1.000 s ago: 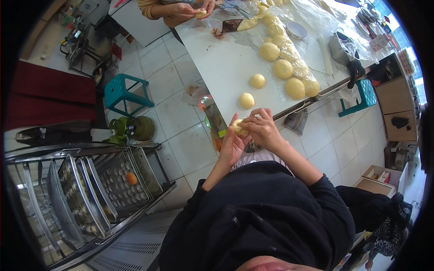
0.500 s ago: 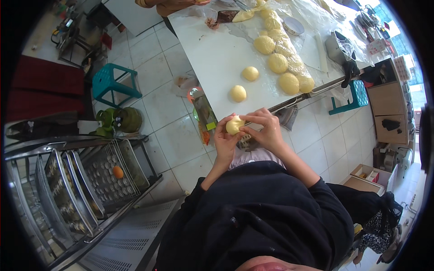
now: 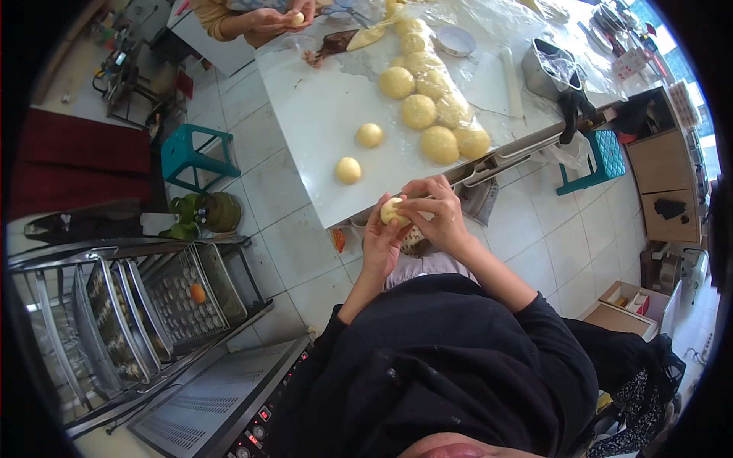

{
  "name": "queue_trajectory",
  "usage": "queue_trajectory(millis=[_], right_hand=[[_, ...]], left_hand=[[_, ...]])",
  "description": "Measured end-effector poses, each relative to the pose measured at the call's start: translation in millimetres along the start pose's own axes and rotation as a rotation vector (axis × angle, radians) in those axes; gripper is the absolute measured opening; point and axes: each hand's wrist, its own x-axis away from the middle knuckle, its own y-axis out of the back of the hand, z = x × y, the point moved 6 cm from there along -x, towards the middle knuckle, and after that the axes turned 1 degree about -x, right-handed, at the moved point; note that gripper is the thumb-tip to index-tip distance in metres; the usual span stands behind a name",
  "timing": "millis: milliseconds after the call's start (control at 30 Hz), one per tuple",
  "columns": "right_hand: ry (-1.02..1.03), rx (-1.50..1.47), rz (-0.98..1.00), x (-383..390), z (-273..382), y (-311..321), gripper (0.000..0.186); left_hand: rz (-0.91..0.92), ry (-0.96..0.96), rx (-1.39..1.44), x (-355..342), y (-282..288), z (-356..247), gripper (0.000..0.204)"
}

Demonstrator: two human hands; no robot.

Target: The person prepares bread rolls by scoring a flattened piece of dough with a scraper to create a fringe, rolling it into a spiral shape, and placing it on a baking tray. They then flatten several other pieces of dough by hand, fill them with chocolate from a piping bag, pinch the dough closed to form balls, and place them on the tray alongside the spiral rolls.

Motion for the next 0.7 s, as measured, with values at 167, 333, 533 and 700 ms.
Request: queue_trajectory(millis=[167,333,533,700], right_hand=[[-0.224,-0.019,0.178,21,-46,28,0.019],[0.040,0.018,0.122,16,-47,61,0.012],[-0.886,-1.136,0.363,46,-111,32,0.026],[-1.053,-1.362,0.219,45,-134,46,0.019]], left_hand=[[0.093,-0.070,-0.224,-7,-42,30,0.055],[-0.039,0.123,0.138,-15,-41,65,0.048],[0.037,0.149,-0.029,-15,-42,81,0.043],[-0.097,-0.186,-1.360,-37,-27,35,0.047]])
